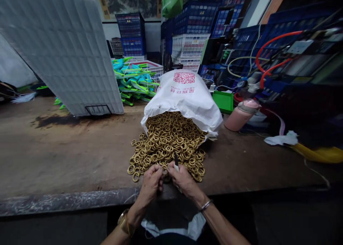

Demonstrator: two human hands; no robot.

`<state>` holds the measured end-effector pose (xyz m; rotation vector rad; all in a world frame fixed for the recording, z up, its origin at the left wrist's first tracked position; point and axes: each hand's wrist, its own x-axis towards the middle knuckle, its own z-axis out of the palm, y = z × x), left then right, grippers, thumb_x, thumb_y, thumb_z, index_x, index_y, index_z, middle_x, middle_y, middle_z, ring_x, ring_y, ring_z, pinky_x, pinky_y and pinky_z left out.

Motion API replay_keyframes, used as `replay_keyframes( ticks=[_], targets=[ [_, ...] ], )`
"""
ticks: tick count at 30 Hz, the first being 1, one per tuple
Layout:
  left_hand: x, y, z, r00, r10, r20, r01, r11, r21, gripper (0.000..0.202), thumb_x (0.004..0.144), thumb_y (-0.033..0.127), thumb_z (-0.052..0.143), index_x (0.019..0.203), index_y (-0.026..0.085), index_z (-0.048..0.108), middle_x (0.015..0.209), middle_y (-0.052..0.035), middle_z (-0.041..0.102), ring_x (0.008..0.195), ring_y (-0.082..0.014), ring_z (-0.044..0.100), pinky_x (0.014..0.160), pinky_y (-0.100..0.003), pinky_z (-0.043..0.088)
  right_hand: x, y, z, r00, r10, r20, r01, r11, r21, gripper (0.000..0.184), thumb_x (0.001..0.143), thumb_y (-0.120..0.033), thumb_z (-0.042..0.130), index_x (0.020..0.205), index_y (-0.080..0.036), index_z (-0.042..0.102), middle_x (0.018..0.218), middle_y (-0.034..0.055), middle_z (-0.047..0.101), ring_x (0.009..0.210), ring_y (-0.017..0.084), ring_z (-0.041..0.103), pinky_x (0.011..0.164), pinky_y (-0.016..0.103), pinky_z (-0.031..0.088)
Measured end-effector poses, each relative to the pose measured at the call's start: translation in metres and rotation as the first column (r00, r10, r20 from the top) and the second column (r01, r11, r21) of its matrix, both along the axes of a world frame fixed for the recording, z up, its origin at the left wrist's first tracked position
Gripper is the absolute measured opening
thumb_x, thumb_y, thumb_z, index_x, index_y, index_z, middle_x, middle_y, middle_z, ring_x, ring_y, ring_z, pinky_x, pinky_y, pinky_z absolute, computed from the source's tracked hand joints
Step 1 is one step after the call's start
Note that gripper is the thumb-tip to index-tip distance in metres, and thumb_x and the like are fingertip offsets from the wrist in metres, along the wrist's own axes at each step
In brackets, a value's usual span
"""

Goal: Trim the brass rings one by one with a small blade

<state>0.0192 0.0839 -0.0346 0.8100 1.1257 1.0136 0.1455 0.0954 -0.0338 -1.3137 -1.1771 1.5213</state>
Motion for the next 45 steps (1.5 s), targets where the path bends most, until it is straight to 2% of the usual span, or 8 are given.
replay_keyframes(
  ticks=[5, 10, 19, 23, 29, 31, 36, 45],
  targets=[
    [0.004, 0.0, 0.004, 0.983, 0.039, -0.18, -0.024, 0.996, 0.084, 0.027, 0.073, 0.042, 0.054, 0.065, 0.018, 0.046, 0.043, 0.0087, 0.039, 0.035, -0.0056, 0.034, 0.036, -0.016, 0.028, 0.005, 0.003, 0.008, 0.961, -0.081, 0.263, 0.017, 0.972, 0.235, 0.021, 0.077, -0.038, 0.045, 0.071, -0.018, 0.05, 0.058, -0.0053, 0.042, 0.054, 0.009, 0.037, 0.053, 0.021, 0.033],
    [0.005, 0.001, 0.014, 0.963, 0.119, -0.242, -0.039, 0.949, 0.312, 0.022, 0.069, 0.035, 0.058, 0.059, 0.016, 0.052, 0.055, 0.0045, 0.049, 0.05, -0.0079, 0.043, 0.049, -0.018, 0.036, 0.003, 0.002, 0.014, 0.954, -0.049, 0.296, -0.045, 0.952, 0.302, 0.022, 0.079, -0.037, 0.044, 0.068, -0.018, 0.05, 0.06, -0.0041, 0.044, 0.056, 0.009, 0.039, 0.052, 0.02, 0.032],
    [0.007, -0.006, 0.017, 0.998, -0.01, 0.059, 0.007, 0.999, 0.037, 0.034, 0.071, 0.051, 0.056, 0.074, 0.018, 0.049, 0.049, 0.0081, 0.042, 0.035, -0.0036, 0.03, 0.034, -0.015, 0.025, -0.005, 0.0, 0.019, 0.979, -0.034, -0.202, 0.022, 0.998, -0.06, 0.025, 0.075, -0.046, 0.047, 0.074, -0.021, 0.042, 0.05, -0.01, 0.035, 0.035, 0.004, 0.02, 0.033, 0.017, 0.019],
    [0.005, -0.008, 0.018, 0.997, 0.028, -0.072, -0.017, 0.987, 0.16, 0.028, 0.075, 0.044, 0.055, 0.069, 0.017, 0.051, 0.054, 0.0051, 0.046, 0.041, -0.0055, 0.037, 0.04, -0.017, 0.031, -0.002, 0.002, 0.026, 1.0, -0.011, -0.01, 0.012, 0.997, 0.078, 0.026, 0.076, -0.043, 0.047, 0.067, -0.019, 0.045, 0.051, -0.0066, 0.041, 0.043, 0.006, 0.033, 0.041, 0.018, 0.029],
    [-0.003, -0.01, 0.024, 0.917, 0.09, -0.388, 0.11, 0.879, 0.463, 0.016, 0.078, 0.029, 0.052, 0.072, 0.016, 0.06, 0.069, -0.0012, 0.057, 0.069, -0.0139, 0.052, 0.067, -0.024, 0.04, 0.001, 0.002, 0.029, 0.953, -0.014, 0.304, -0.078, 0.954, 0.29, 0.025, 0.077, -0.041, 0.048, 0.068, -0.018, 0.05, 0.06, -0.0042, 0.046, 0.057, 0.009, 0.041, 0.055, 0.02, 0.035],
    [-0.003, -0.011, 0.025, 0.928, 0.057, -0.367, 0.108, 0.904, 0.414, 0.017, 0.078, 0.031, 0.051, 0.073, 0.017, 0.059, 0.068, -0.0001, 0.055, 0.065, -0.0125, 0.051, 0.063, -0.023, 0.041, -0.001, 0.001, 0.027, 0.948, -0.021, 0.318, -0.074, 0.956, 0.283, 0.025, 0.077, -0.04, 0.047, 0.064, -0.019, 0.048, 0.059, -0.0047, 0.043, 0.056, 0.009, 0.04, 0.053, 0.02, 0.034],
    [-0.002, -0.014, 0.022, 0.991, -0.104, -0.079, 0.106, 0.994, 0.02, 0.026, 0.074, 0.044, 0.053, 0.075, 0.019, 0.05, 0.049, 0.0084, 0.041, 0.035, -0.0048, 0.032, 0.034, -0.016, 0.028, -0.004, -0.001, 0.026, 0.959, -0.042, 0.281, -0.026, 0.972, 0.233, 0.023, 0.076, -0.037, 0.045, 0.063, -0.018, 0.047, 0.057, -0.0047, 0.043, 0.054, 0.009, 0.039, 0.052, 0.021, 0.033],
    [-0.002, -0.021, 0.021, 0.978, -0.084, 0.191, 0.086, 0.996, -0.003, 0.027, 0.075, 0.042, 0.056, 0.071, 0.018, 0.045, 0.051, 0.0077, 0.042, 0.036, -0.0025, 0.03, 0.034, -0.014, 0.025, -0.004, -0.005, 0.029, 0.973, 0.005, 0.232, -0.058, 0.974, 0.221, 0.027, 0.078, -0.04, 0.042, 0.059, -0.019, 0.044, 0.051, -0.0051, 0.042, 0.049, 0.009, 0.038, 0.05, 0.021, 0.032]
  ],
)
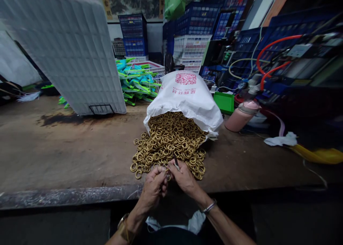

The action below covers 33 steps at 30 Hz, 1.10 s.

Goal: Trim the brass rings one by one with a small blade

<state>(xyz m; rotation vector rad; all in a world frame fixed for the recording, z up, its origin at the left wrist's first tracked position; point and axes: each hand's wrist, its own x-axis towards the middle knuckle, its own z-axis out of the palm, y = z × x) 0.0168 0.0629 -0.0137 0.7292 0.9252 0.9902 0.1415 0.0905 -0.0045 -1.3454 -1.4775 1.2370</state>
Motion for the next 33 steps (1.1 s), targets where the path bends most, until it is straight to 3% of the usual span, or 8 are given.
replay_keyframes(
  ticks=[5, 10, 13, 17, 22, 24, 27, 33],
  targets=[
    [-0.002, -0.003, -0.001, 0.998, -0.007, 0.059, 0.009, 0.999, -0.031, 0.028, 0.074, 0.042, 0.058, 0.073, 0.017, 0.046, 0.051, 0.0077, 0.043, 0.036, -0.002, 0.03, 0.034, -0.013, 0.024, 0.0, -0.002, -0.004, 1.0, -0.004, 0.031, 0.004, 1.0, 0.03, 0.03, 0.079, -0.041, 0.039, 0.058, -0.02, 0.043, 0.051, -0.0043, 0.042, 0.05, 0.01, 0.039, 0.051, 0.022, 0.032],
    [-0.002, -0.004, 0.001, 0.996, 0.038, 0.081, -0.036, 0.999, -0.025, 0.033, 0.07, 0.045, 0.061, 0.071, 0.018, 0.042, 0.051, 0.0081, 0.044, 0.036, -0.0024, 0.032, 0.034, -0.013, 0.025, 0.001, -0.008, -0.009, 0.954, -0.08, 0.289, 0.027, 0.983, 0.182, 0.024, 0.082, -0.032, 0.035, 0.061, -0.021, 0.043, 0.056, -0.0024, 0.045, 0.053, 0.011, 0.04, 0.053, 0.022, 0.03],
    [-0.002, -0.005, 0.002, 0.998, 0.05, 0.032, -0.05, 0.999, -0.004, 0.033, 0.071, 0.046, 0.06, 0.072, 0.019, 0.042, 0.049, 0.0088, 0.043, 0.036, -0.0026, 0.032, 0.034, -0.013, 0.025, 0.001, -0.016, -0.009, 0.883, -0.003, 0.469, -0.105, 0.973, 0.204, 0.014, 0.078, -0.017, 0.037, 0.071, -0.021, 0.048, 0.063, -0.0008, 0.052, 0.057, 0.012, 0.046, 0.055, 0.022, 0.029],
    [-0.002, -0.009, 0.004, 0.999, 0.044, -0.019, -0.043, 0.998, 0.054, 0.03, 0.075, 0.045, 0.056, 0.072, 0.019, 0.042, 0.048, 0.0093, 0.041, 0.036, -0.0029, 0.033, 0.035, -0.013, 0.026, 0.001, -0.021, -0.009, 0.763, 0.049, 0.644, -0.2, 0.966, 0.164, 0.027, 0.068, -0.004, 0.037, 0.083, -0.021, 0.051, 0.068, 0.0009, 0.059, 0.062, 0.013, 0.051, 0.056, 0.022, 0.027],
    [-0.007, -0.02, 0.019, 1.0, -0.002, -0.01, 0.003, 0.998, 0.069, 0.031, 0.073, 0.045, 0.059, 0.072, 0.019, 0.042, 0.048, 0.0085, 0.044, 0.035, -0.0025, 0.034, 0.034, -0.013, 0.026, 0.01, -0.017, -0.014, 0.567, 0.061, 0.821, -0.164, 0.986, 0.04, 0.025, 0.073, -0.007, 0.04, 0.09, -0.018, 0.053, 0.072, 0.0049, 0.063, 0.064, 0.016, 0.055, 0.054, 0.025, 0.024],
    [-0.01, -0.021, 0.027, 0.998, -0.019, 0.054, 0.016, 0.998, 0.066, 0.032, 0.071, 0.044, 0.061, 0.071, 0.019, 0.042, 0.048, 0.0082, 0.044, 0.035, -0.0027, 0.033, 0.032, -0.013, 0.024, 0.013, -0.016, -0.016, 0.527, 0.047, 0.849, -0.116, 0.993, 0.018, 0.024, 0.075, -0.009, 0.041, 0.093, -0.018, 0.054, 0.074, 0.0065, 0.065, 0.065, 0.017, 0.057, 0.055, 0.025, 0.024],
    [-0.017, -0.018, 0.031, 0.984, 0.03, 0.176, -0.03, 1.0, -0.001, 0.031, 0.071, 0.042, 0.063, 0.072, 0.02, 0.041, 0.051, 0.0083, 0.044, 0.036, -0.003, 0.034, 0.032, -0.012, 0.024, 0.015, -0.017, -0.018, 0.575, -0.03, 0.818, -0.063, 0.995, 0.081, 0.023, 0.077, -0.011, 0.042, 0.094, -0.019, 0.055, 0.078, 0.0054, 0.066, 0.069, 0.016, 0.058, 0.057, 0.024, 0.027],
    [-0.034, -0.01, 0.016, 0.961, 0.137, 0.242, -0.111, 0.987, -0.118, 0.029, 0.072, 0.038, 0.062, 0.075, 0.017, 0.044, 0.069, 0.0014, 0.054, 0.044, -0.0034, 0.042, 0.035, -0.013, 0.027, 0.012, -0.019, -0.026, 0.669, -0.096, 0.737, -0.024, 0.988, 0.151, 0.016, 0.083, -0.028, 0.044, 0.092, -0.019, 0.053, 0.08, 0.0043, 0.065, 0.071, 0.017, 0.059, 0.059, 0.023, 0.03]
  ],
)
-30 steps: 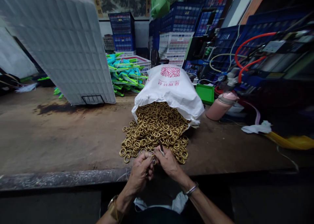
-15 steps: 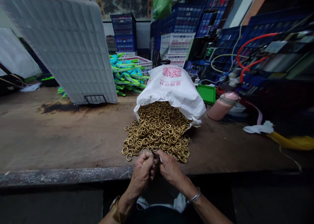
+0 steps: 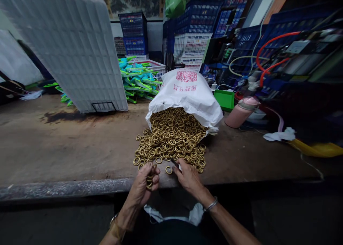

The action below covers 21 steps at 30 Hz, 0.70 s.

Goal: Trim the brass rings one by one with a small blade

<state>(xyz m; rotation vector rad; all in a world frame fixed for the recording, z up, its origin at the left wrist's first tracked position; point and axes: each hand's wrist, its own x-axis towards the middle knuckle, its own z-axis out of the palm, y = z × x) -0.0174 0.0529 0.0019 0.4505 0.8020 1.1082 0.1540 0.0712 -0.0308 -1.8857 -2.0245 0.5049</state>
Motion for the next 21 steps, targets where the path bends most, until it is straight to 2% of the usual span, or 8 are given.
replay_keyframes(
  ticks=[4, 10, 14, 18, 21],
  targets=[
    [-0.005, -0.001, -0.005, 0.999, 0.032, 0.011, -0.032, 0.999, -0.028, 0.027, 0.069, 0.035, 0.064, 0.075, 0.015, 0.047, 0.073, -0.002, 0.058, 0.045, -0.004, 0.043, 0.036, -0.014, 0.028, -0.005, -0.001, -0.004, 0.999, 0.034, 0.023, -0.035, 0.999, 0.01, 0.021, 0.08, -0.036, 0.05, 0.095, -0.021, 0.051, 0.084, 0.004, 0.065, 0.076, 0.018, 0.059, 0.062, 0.025, 0.031],
    [-0.008, 0.0, -0.013, 0.994, -0.011, 0.106, 0.017, 0.999, -0.048, 0.026, 0.068, 0.031, 0.064, 0.087, 0.017, 0.053, 0.067, 0.002, 0.053, 0.045, -0.0032, 0.042, 0.035, -0.012, 0.025, -0.018, -0.004, -0.002, 0.995, 0.073, 0.069, -0.074, 0.997, 0.016, 0.016, 0.078, -0.029, 0.052, 0.093, -0.023, 0.05, 0.094, 0.0033, 0.061, 0.086, 0.018, 0.056, 0.065, 0.025, 0.031],
    [-0.008, 0.0, -0.019, 0.988, 0.008, 0.152, 0.009, 0.994, -0.107, 0.024, 0.065, 0.029, 0.068, 0.07, 0.014, 0.05, 0.067, 0.0008, 0.052, 0.047, -0.0029, 0.043, 0.035, -0.01, 0.024, -0.02, -0.004, -0.001, 0.997, 0.063, 0.048, -0.065, 0.997, 0.041, 0.016, 0.076, -0.021, 0.049, 0.092, -0.021, 0.05, 0.094, 0.0042, 0.059, 0.084, 0.018, 0.055, 0.064, 0.025, 0.03],
    [-0.001, -0.002, -0.02, 0.999, 0.036, 0.027, -0.033, 0.994, -0.108, 0.029, 0.061, 0.028, 0.071, 0.067, 0.016, 0.046, 0.066, 0.0018, 0.052, 0.048, -0.0038, 0.044, 0.034, -0.011, 0.023, -0.014, 0.003, 0.0, 0.992, 0.009, -0.123, -0.01, 1.0, -0.008, 0.011, 0.074, -0.015, 0.045, 0.082, -0.02, 0.051, 0.073, 0.0009, 0.058, 0.068, 0.014, 0.052, 0.06, 0.023, 0.029],
    [0.008, -0.005, -0.021, 0.972, 0.045, -0.232, -0.04, 0.999, 0.024, 0.025, 0.067, 0.036, 0.065, 0.071, 0.017, 0.049, 0.056, 0.0062, 0.046, 0.04, -0.0038, 0.037, 0.034, -0.013, 0.024, -0.012, 0.007, 0.002, 0.908, -0.063, -0.414, 0.029, 0.996, -0.089, 0.006, 0.073, -0.021, 0.046, 0.068, -0.019, 0.049, 0.06, -0.0032, 0.049, 0.059, 0.012, 0.045, 0.055, 0.022, 0.03]
  ],
)
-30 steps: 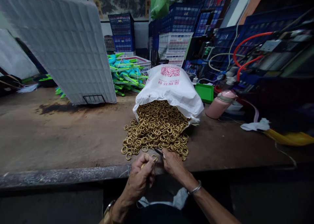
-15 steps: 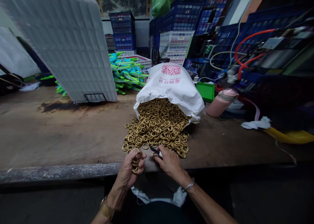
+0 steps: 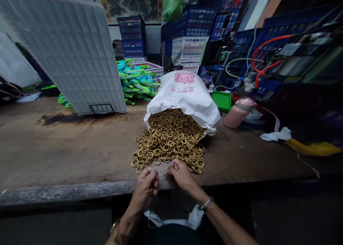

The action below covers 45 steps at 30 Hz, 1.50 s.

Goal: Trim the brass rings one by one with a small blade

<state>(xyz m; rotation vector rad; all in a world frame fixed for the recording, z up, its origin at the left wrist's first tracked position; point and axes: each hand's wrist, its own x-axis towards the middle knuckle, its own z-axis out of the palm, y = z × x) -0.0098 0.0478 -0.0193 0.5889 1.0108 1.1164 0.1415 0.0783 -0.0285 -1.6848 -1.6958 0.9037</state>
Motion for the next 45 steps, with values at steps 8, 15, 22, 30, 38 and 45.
replay_keyframes(
  ticks=[8, 15, 22, 30, 38, 45],
  targets=[
    [0.012, -0.002, -0.003, 0.864, 0.099, -0.494, 0.146, 0.889, 0.434, 0.022, 0.07, 0.023, 0.059, 0.09, 0.019, 0.067, 0.083, -0.0045, 0.066, 0.078, -0.0185, 0.058, 0.073, -0.028, 0.043, -0.008, -0.014, 0.016, 0.732, -0.131, -0.669, -0.194, 0.901, -0.388, 0.01, 0.069, -0.028, 0.047, 0.071, -0.021, 0.041, 0.048, -0.0117, 0.038, 0.031, 0.002, 0.018, 0.031, 0.017, 0.013],
    [0.011, -0.001, -0.007, 0.807, 0.148, -0.571, 0.188, 0.853, 0.487, 0.012, 0.073, 0.022, 0.057, 0.078, 0.019, 0.068, 0.075, -0.0049, 0.065, 0.07, -0.0183, 0.057, 0.071, -0.029, 0.042, -0.007, -0.018, 0.02, 0.635, -0.156, -0.757, -0.338, 0.824, -0.454, 0.013, 0.067, -0.027, 0.051, 0.073, -0.02, 0.042, 0.049, -0.0114, 0.043, 0.029, 0.0, 0.019, 0.029, 0.014, 0.014],
    [0.01, 0.001, -0.004, 0.72, 0.222, -0.658, 0.211, 0.833, 0.511, 0.01, 0.072, 0.021, 0.058, 0.068, 0.019, 0.067, 0.064, -0.0029, 0.061, 0.063, -0.0164, 0.054, 0.064, -0.026, 0.039, -0.006, -0.017, 0.008, 0.821, -0.037, -0.57, -0.174, 0.934, -0.312, 0.025, 0.079, -0.042, 0.04, 0.072, -0.019, 0.046, 0.051, -0.0063, 0.049, 0.031, 0.003, 0.027, 0.032, 0.018, 0.02],
    [0.014, -0.001, 0.005, 0.829, -0.019, -0.558, 0.255, 0.902, 0.348, 0.02, 0.078, 0.028, 0.052, 0.063, 0.016, 0.058, 0.06, 0.0001, 0.054, 0.058, -0.0119, 0.049, 0.058, -0.022, 0.039, -0.007, -0.012, 0.015, 0.942, 0.084, -0.326, -0.123, 0.987, -0.099, 0.025, 0.079, -0.034, 0.039, 0.061, -0.018, 0.048, 0.056, -0.0023, 0.049, 0.055, 0.011, 0.045, 0.054, 0.023, 0.035],
    [0.014, -0.002, -0.006, 0.949, -0.219, -0.226, 0.229, 0.973, 0.021, 0.028, 0.074, 0.044, 0.055, 0.07, 0.017, 0.048, 0.05, 0.0074, 0.041, 0.035, -0.0032, 0.03, 0.032, -0.014, 0.025, -0.011, -0.012, 0.01, 0.918, 0.058, -0.393, -0.124, 0.981, -0.146, 0.02, 0.077, -0.029, 0.041, 0.061, -0.018, 0.046, 0.055, -0.0034, 0.049, 0.053, 0.01, 0.043, 0.051, 0.022, 0.033],
    [0.013, -0.004, -0.005, 0.974, -0.209, -0.089, 0.21, 0.978, 0.008, 0.029, 0.074, 0.044, 0.057, 0.072, 0.015, 0.05, 0.055, 0.0052, 0.047, 0.035, -0.001, 0.029, 0.032, -0.013, 0.021, -0.008, -0.015, 0.003, 0.844, 0.007, -0.537, -0.13, 0.973, -0.192, 0.021, 0.079, -0.032, 0.04, 0.063, -0.019, 0.046, 0.051, -0.0054, 0.049, 0.045, 0.007, 0.038, 0.046, 0.02, 0.03]
  ],
)
